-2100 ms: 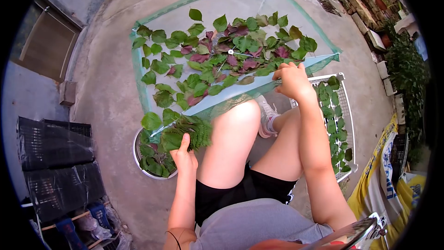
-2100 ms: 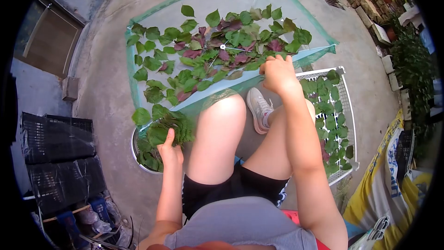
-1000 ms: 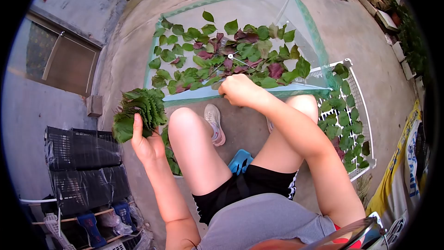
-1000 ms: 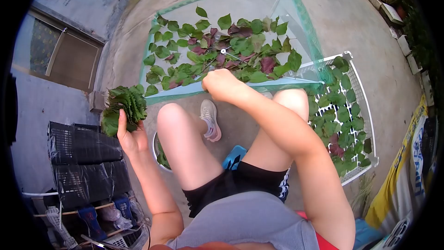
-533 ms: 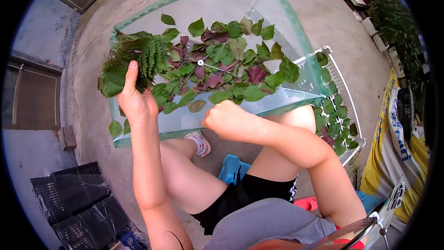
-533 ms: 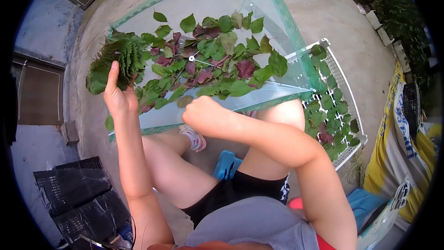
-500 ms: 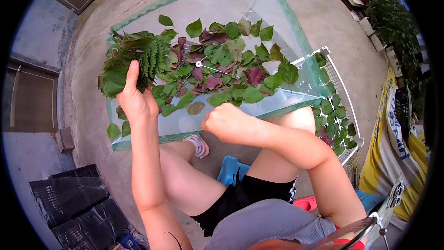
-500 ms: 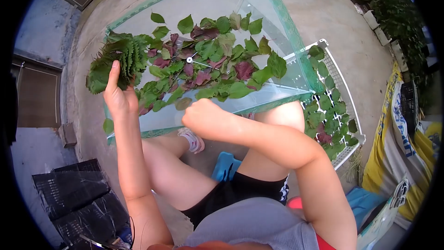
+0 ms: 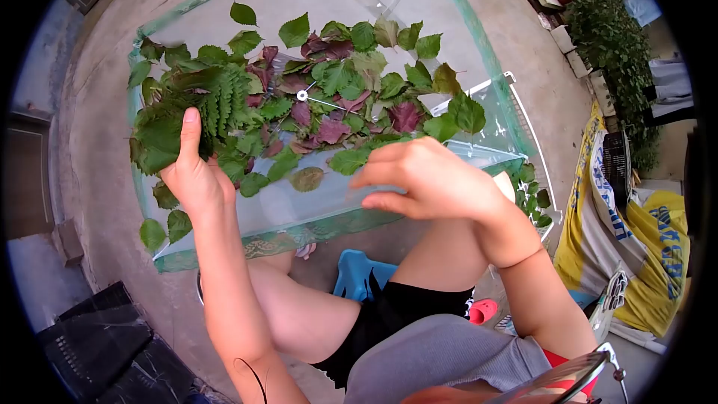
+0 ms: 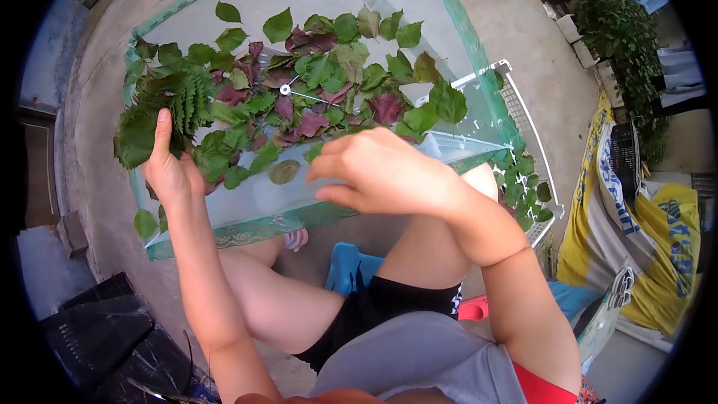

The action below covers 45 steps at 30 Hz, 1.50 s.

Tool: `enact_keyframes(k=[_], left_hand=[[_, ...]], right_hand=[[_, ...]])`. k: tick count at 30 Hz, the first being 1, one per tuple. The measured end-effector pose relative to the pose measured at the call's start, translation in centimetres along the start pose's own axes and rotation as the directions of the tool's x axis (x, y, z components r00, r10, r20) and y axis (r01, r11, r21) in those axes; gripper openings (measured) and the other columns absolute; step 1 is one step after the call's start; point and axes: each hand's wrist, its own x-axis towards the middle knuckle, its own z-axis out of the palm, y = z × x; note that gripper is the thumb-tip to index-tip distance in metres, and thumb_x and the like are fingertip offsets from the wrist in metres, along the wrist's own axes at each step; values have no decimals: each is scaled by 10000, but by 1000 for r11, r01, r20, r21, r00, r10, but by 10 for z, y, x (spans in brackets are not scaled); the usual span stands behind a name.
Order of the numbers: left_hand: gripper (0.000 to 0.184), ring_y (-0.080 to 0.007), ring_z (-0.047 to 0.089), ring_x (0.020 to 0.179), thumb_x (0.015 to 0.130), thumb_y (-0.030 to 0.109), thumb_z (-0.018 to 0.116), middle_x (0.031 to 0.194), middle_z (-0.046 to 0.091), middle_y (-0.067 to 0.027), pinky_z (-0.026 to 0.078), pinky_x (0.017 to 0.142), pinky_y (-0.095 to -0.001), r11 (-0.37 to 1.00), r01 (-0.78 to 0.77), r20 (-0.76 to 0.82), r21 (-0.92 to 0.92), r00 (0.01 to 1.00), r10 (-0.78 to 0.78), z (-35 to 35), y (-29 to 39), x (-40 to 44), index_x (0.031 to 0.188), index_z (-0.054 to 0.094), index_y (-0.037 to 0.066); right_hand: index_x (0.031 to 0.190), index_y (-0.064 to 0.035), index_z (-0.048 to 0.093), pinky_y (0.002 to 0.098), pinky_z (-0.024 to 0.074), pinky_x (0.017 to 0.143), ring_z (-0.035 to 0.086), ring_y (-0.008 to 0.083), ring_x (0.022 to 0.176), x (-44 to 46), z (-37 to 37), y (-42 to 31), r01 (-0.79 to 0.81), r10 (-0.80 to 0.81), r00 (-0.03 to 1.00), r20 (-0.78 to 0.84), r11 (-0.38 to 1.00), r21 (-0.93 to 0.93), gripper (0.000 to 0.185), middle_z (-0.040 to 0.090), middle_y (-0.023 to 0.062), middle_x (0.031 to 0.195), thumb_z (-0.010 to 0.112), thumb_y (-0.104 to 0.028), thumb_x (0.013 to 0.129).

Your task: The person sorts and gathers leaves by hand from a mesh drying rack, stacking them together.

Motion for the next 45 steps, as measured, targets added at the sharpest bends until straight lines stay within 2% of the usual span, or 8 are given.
enact_keyframes(k=[3,7,12,21,31,35,38,45], left_hand=[[347,-189,598,972,828,66,681,1115,611,-78,500,826,-337,999,51,-21,-8,998,-51,0,4,5,1153,568,21],[342,-188,606,963,823,23,671,1109,614,-93,529,820,-343,981,163,-82,-105,982,-172,3,10,6,1149,570,0],[341,-180,607,960,815,11,674,1115,614,-85,528,814,-335,981,142,-92,-130,984,-154,-2,11,8,1141,575,7],[285,-177,618,932,828,31,656,1072,629,-81,530,774,-334,978,148,-169,-147,970,-172,-18,27,13,1105,599,1],[306,-177,627,921,816,23,667,1076,631,-74,543,768,-331,975,161,-132,-154,974,-182,-15,23,13,1113,595,10],[293,-152,610,894,815,72,685,1041,642,-42,467,737,-307,976,143,-115,-162,980,-163,-14,20,13,1098,611,46],[300,-153,607,896,811,77,693,1038,643,-43,463,737,-308,977,141,-121,-160,979,-161,-12,23,13,1098,612,45],[309,-153,601,900,791,81,720,1030,647,-43,455,737,-313,965,155,-121,-213,976,-183,-4,23,11,1082,623,44]], right_hand=[[962,-46,663,364,494,622,626,289,729,16,-18,8,0,-26,988,-149,986,-166,221,639,112,815,689,-168,779],[956,-19,671,339,512,685,645,255,743,65,-31,51,-105,95,994,-59,970,-221,204,675,123,855,679,-131,786],[1041,-103,671,389,497,834,623,291,936,125,3,172,-349,316,936,-154,883,-314,272,672,112,970,627,-151,777],[1135,-176,637,377,419,942,491,224,1143,171,58,236,-354,245,933,-262,746,-564,377,594,27,1133,632,-153,758],[861,-144,658,351,426,860,530,214,1032,172,66,238,-363,280,931,-232,683,-633,148,619,20,968,608,-94,730],[738,-44,558,373,459,773,566,277,884,166,50,234,-155,-115,901,-419,815,-558,66,604,90,848,596,-87,706],[780,-4,541,404,474,686,596,329,732,167,36,225,-358,331,798,-504,933,45,188,612,154,767,608,-168,719],[882,-4,520,347,509,624,629,222,674,174,47,262,-267,447,657,-608,891,366,144,614,125,760,571,-89,777]])
